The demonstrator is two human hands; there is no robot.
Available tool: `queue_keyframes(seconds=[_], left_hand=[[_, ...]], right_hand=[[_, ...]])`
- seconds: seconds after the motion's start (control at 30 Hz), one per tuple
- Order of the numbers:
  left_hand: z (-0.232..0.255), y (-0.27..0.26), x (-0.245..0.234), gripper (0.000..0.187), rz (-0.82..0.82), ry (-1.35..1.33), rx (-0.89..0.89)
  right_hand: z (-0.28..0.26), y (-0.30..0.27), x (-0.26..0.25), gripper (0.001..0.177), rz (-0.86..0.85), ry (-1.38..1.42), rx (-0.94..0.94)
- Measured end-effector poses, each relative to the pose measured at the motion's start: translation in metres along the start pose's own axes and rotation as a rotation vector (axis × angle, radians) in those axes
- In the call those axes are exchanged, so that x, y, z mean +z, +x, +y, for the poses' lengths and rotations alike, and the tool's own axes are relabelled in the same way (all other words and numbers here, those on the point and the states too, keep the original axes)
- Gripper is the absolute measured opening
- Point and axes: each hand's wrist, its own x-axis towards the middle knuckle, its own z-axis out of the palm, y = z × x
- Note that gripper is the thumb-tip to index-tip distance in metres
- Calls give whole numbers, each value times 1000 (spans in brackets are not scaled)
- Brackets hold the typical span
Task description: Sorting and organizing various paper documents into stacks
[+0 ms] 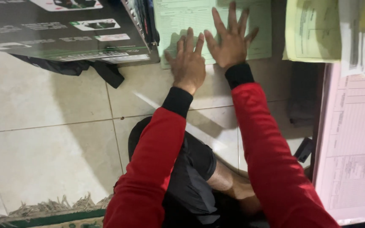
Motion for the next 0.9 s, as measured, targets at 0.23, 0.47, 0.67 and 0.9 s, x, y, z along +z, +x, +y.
queue_keyframes(seconds=[0.23,0.47,0.67,0.9], left_hand=[[-3,-3,0,60,-79,94,-24],[-2,-3,1,56,-27,89,-23],[-10,-1,13,49,160,30,72],[29,-45,-2,44,592,-12,361]], right_hand=[[2,-66,14,61,95,177,93],[1,-121,-4,64,11,295,233],[-25,-202,-23,39,235,714,-3],[-23,-309,-158,35,-217,1013,-463]])
